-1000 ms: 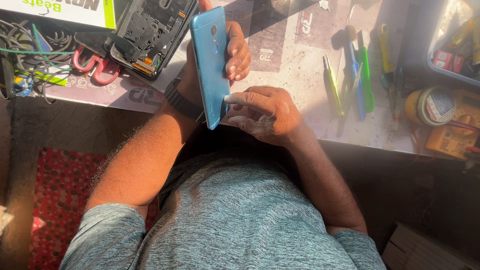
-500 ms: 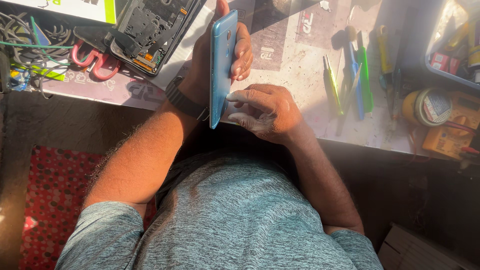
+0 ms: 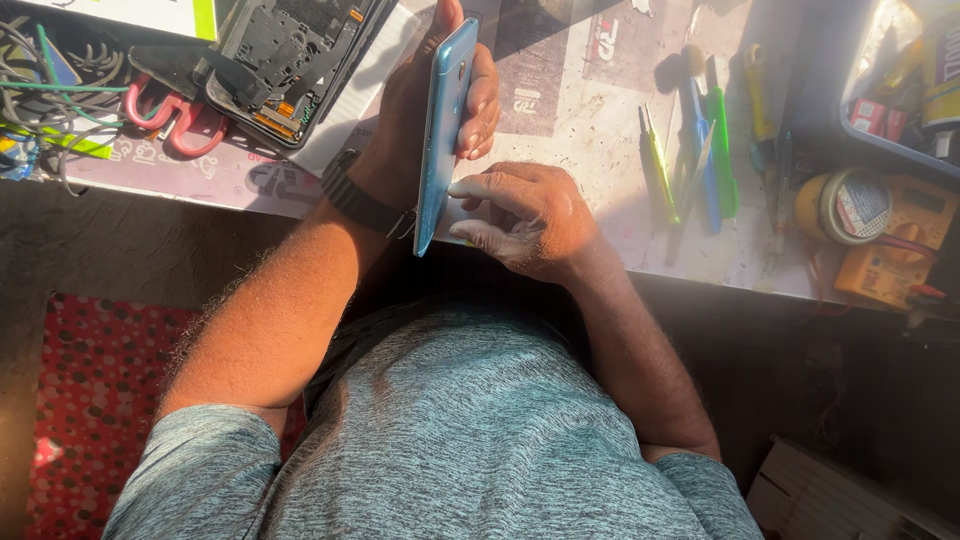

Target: The person uses a screwdriver and tweezers to remove screws and small components from a disassembled smartphone, then reassembles the device by aligning and snapping the back cover into place.

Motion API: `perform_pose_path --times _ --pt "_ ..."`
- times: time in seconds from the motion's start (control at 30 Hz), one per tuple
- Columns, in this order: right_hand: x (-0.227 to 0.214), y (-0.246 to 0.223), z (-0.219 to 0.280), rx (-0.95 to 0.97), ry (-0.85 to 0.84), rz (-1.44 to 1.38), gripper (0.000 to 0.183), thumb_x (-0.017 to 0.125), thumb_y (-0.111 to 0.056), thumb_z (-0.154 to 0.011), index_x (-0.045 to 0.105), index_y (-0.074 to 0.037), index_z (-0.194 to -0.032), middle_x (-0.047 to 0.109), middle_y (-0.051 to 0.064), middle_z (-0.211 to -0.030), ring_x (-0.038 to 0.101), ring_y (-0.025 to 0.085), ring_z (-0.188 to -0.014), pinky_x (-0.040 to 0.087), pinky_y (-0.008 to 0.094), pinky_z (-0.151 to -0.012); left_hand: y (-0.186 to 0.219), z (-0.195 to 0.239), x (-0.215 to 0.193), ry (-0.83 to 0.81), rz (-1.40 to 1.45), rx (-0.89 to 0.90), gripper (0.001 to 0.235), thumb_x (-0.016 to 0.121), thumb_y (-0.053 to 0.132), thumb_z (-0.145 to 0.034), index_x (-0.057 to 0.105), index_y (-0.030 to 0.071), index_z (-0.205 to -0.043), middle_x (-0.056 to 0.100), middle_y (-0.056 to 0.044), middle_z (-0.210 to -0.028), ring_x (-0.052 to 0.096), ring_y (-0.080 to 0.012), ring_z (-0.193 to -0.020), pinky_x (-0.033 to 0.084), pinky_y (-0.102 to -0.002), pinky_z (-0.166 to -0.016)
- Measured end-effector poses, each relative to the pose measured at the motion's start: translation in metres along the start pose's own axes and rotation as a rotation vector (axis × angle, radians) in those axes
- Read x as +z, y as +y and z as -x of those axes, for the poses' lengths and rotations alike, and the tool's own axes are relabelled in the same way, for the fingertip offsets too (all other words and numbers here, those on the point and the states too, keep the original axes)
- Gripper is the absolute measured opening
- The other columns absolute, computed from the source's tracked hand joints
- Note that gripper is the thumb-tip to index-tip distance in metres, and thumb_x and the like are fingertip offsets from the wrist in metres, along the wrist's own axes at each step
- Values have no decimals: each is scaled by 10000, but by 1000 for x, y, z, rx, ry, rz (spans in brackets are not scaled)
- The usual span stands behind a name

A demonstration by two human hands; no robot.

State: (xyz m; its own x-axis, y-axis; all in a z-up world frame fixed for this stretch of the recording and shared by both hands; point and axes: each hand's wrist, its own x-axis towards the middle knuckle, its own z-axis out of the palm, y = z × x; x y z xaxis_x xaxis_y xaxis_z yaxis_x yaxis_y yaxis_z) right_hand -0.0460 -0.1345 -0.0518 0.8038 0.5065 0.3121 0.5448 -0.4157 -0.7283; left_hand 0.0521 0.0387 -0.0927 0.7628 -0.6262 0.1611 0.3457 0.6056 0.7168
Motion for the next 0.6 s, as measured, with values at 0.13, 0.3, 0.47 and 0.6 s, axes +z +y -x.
perform_pose_path --times 0.13,0.3,0.47,0.6 --pt "-2 -2 -1 -8 8 29 360 880 -142 -847 698 -60 -1147 698 61 -886 694 190 -785 566 312 -677 2 1 4 23 -47 2 634 397 628 -1090 579 91 -807 534 -56 -549 494 -128 -418 440 -249 -453" --pt "-2 -2 -2 12 7 30 349 882 -141 -839 706 -58 -1129 706 61 -877 699 189 -763 563 309 -655 7 4 11 62 -118 -17 665 380 634 -1098 564 85 -770 526 -44 -562 487 -115 -437 446 -244 -480" --pt "-3 2 0 -25 16 44 349 888 -144 -836 704 -51 -1118 690 53 -849 691 196 -761 555 324 -672 7 4 11 35 -88 -27 623 393 609 -1105 570 93 -802 536 -38 -573 497 -113 -449 450 -242 -489" --pt "-1 4 0 -11 9 45 327 878 -163 -852 707 -57 -1110 694 42 -843 695 177 -754 561 313 -663 5 3 9 5 -55 -38 621 398 582 -1121 578 89 -790 550 -35 -579 511 -112 -455 452 -240 -493"
